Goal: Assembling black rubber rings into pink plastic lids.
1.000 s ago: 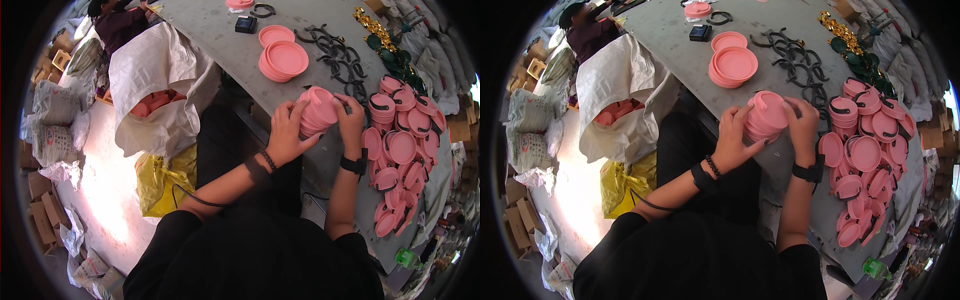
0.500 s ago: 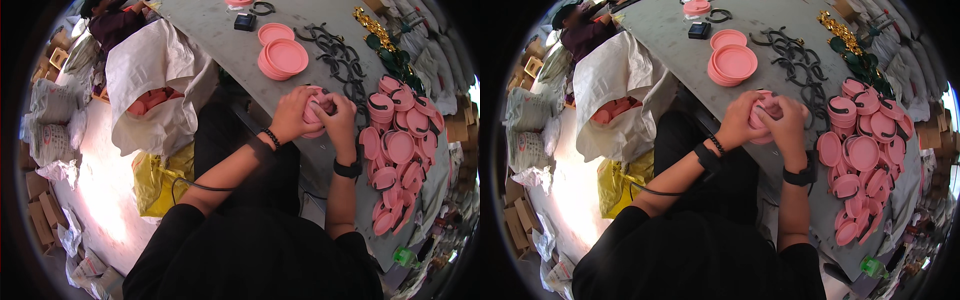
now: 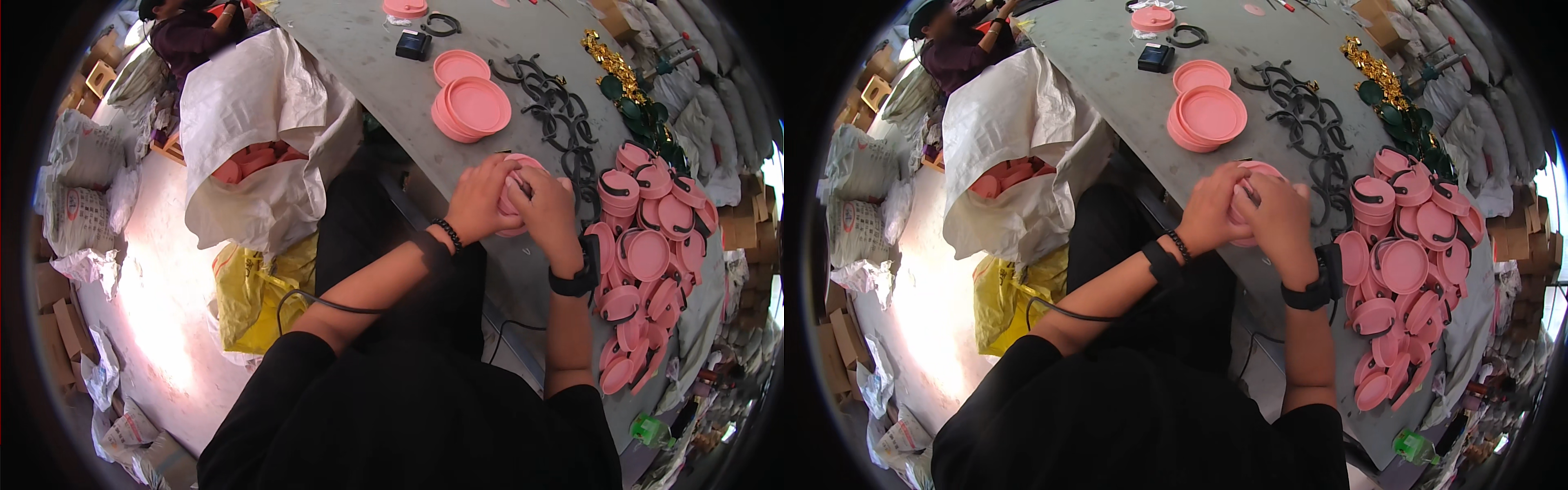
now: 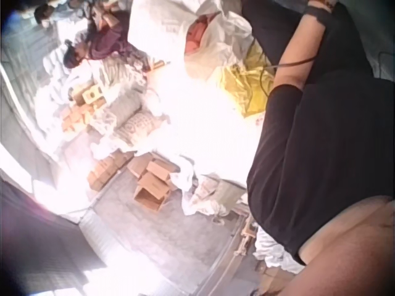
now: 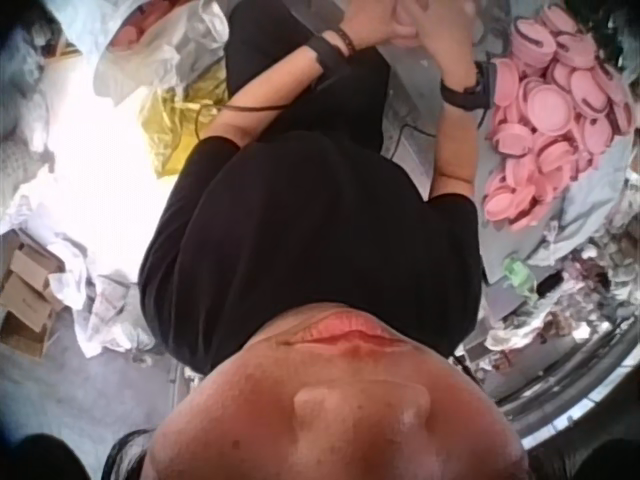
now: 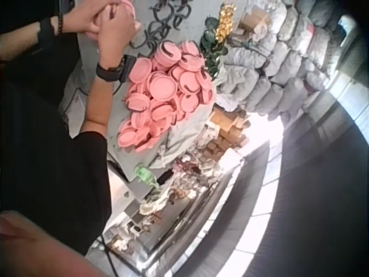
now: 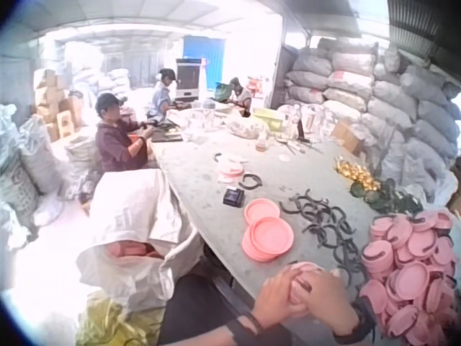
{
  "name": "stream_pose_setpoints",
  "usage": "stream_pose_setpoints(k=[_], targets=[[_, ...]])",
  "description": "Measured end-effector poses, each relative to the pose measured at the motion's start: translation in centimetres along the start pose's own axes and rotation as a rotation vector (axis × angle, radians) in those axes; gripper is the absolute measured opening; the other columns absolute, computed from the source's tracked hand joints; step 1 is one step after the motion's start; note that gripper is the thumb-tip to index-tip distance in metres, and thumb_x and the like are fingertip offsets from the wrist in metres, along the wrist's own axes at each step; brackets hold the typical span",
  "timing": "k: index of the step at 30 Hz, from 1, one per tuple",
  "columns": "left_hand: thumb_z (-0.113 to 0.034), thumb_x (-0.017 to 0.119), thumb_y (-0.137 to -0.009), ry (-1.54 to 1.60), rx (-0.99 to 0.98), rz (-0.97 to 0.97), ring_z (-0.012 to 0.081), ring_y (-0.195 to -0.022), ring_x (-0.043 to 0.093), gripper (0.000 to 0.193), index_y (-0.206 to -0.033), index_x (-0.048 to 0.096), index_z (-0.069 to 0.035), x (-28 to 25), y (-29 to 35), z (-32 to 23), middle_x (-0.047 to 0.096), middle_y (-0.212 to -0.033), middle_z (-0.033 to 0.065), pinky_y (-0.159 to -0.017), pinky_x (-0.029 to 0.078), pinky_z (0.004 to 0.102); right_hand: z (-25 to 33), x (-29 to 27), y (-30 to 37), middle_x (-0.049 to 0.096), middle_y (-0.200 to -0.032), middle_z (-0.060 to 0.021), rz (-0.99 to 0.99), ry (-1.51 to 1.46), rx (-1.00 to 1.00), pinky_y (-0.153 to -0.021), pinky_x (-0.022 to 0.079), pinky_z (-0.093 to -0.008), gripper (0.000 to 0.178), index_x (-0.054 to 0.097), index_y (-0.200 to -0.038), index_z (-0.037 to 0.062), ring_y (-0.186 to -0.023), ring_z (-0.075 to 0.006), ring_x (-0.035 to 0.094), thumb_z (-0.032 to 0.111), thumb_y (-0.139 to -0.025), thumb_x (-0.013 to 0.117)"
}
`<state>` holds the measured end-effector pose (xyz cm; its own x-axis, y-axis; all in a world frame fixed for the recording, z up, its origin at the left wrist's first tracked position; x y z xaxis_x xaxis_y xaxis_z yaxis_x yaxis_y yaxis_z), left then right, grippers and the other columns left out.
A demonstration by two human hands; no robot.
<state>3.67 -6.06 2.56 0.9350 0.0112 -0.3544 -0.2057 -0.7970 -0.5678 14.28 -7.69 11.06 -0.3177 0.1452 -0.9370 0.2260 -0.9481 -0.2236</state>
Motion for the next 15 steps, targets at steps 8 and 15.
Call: stream_pose_setpoints(k=[8, 15], targets=[[-0.033, 0.079, -0.056, -0.004, 0.000, -0.023, 0.0313, -0.110, 0.052, 0.077, -0.122, 0.047, -0.008, 0.0, 0.1, -0.2, 0.051, -0.123, 0.0145, -0.086, 0.040, 0.0399, 0.3, -0.7, -0.6, 0.065, -0.074, -0.0080, 0.132, 0.105, -0.027, -0.066, 0.036, -0.0405, 0.029, 0.065, -0.088, 0.0083, -0.070, -0.0273, 0.060, 0.035, -0.085, 0.055], [-0.033, 0.079, -0.057, 0.004, 0.014, -0.051, 0.0314, -0.109, 0.052, 0.072, -0.117, 0.049, -0.007, -0.2, -0.2, -0.1, 0.051, -0.123, 0.0144, -0.084, 0.041, 0.0405, -0.4, -0.7, -1.2, 0.059, -0.073, -0.0097, 0.202, 0.048, -0.120, -0.067, 0.033, -0.0411, 0.023, 0.060, -0.084, 0.0066, -0.067, -0.0294, 0.056, 0.029, -0.087, 0.056]])
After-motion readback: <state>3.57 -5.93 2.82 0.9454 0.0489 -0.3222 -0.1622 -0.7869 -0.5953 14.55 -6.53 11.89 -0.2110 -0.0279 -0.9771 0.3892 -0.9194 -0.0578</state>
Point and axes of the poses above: each hand's wrist, its own y-axis away from the middle knuckle, its own x-axis out of the palm, z = x × y, the point moved 3 cm from there along -y, towards the middle knuckle
